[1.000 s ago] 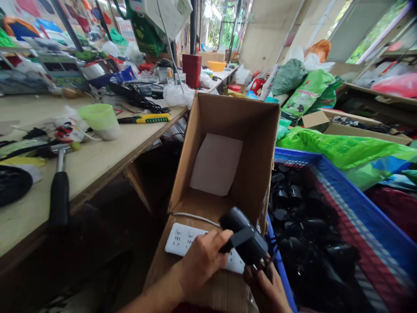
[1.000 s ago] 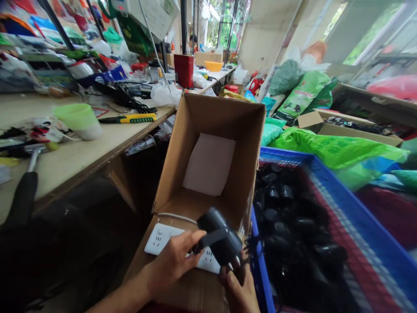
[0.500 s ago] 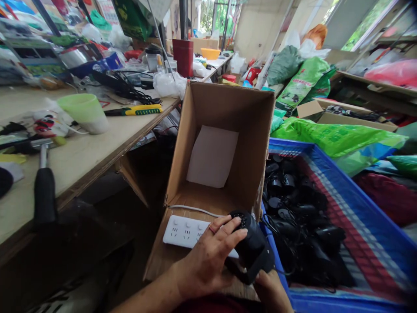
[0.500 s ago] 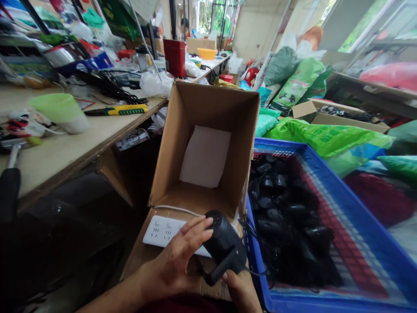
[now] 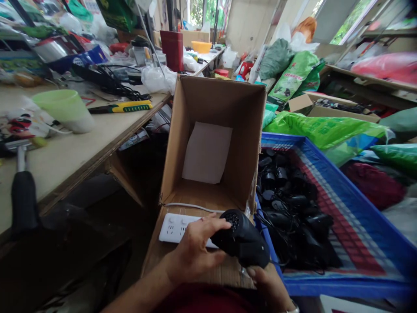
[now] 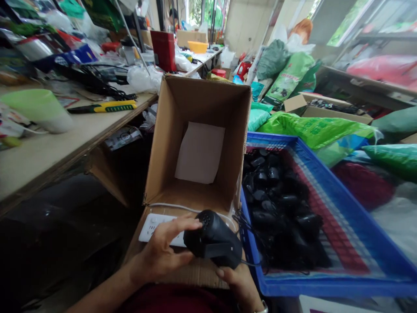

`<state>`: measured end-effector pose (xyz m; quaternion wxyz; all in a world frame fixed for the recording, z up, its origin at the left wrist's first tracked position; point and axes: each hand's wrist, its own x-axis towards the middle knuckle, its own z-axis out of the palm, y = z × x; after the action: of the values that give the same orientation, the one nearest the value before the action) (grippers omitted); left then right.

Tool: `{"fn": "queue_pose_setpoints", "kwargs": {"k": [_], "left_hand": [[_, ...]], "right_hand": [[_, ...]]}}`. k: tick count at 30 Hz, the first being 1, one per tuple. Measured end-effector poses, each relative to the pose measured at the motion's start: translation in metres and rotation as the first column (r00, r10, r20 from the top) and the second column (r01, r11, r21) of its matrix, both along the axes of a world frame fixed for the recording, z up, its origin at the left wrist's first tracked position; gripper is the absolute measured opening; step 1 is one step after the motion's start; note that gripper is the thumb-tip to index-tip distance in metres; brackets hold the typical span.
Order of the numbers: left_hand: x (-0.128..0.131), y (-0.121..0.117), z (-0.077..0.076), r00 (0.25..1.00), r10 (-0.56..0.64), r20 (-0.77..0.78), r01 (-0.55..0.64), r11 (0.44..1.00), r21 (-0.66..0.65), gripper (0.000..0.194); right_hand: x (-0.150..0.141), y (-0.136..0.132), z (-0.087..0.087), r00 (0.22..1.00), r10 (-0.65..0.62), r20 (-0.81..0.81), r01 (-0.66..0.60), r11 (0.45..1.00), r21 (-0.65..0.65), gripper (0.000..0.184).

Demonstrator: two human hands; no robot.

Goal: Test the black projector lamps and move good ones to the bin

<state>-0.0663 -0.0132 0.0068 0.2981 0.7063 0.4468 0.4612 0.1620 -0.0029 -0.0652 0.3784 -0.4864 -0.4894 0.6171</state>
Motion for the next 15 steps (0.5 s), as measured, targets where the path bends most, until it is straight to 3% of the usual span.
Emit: {"fn": "queue_pose_setpoints", "kwargs": {"k": [3, 5, 10, 13, 15], "left_hand": [[-0.001, 0.003, 0.009, 0.985, -0.172, -0.012, 0.170, 0.983, -0.074, 0.081], [-0.001, 0.003, 0.012, 0.955, -0.296, -0.010, 0.292, 0.948, -0.122, 0.091], [0.002, 0.004, 0.001, 0.918, -0.392, 0.069, 0.397, 0.892, -0.215, 0.080], [0.016, 0.007, -0.011, 0.894, -0.416, 0.166, 0.446, 0.857, -0.258, 0.076], [0.028, 0.006, -0.019, 0.872, -0.431, 0.234, 0.485, 0.826, -0.288, 0.066]], "right_hand": [[0.005, 0.003, 0.016, 0.993, 0.102, -0.064, -0.100, 0.995, 0.024, 0.060], [0.010, 0.003, 0.025, 0.977, 0.185, -0.104, -0.182, 0.983, 0.030, 0.075], [0.027, -0.008, 0.036, 0.966, 0.228, -0.122, -0.225, 0.974, 0.032, 0.079], [0.036, -0.021, 0.044, 0.974, 0.174, -0.143, -0.175, 0.985, 0.003, 0.080], [0.048, -0.032, 0.052, 0.991, 0.115, -0.074, -0.116, 0.993, -0.014, 0.079]]}}
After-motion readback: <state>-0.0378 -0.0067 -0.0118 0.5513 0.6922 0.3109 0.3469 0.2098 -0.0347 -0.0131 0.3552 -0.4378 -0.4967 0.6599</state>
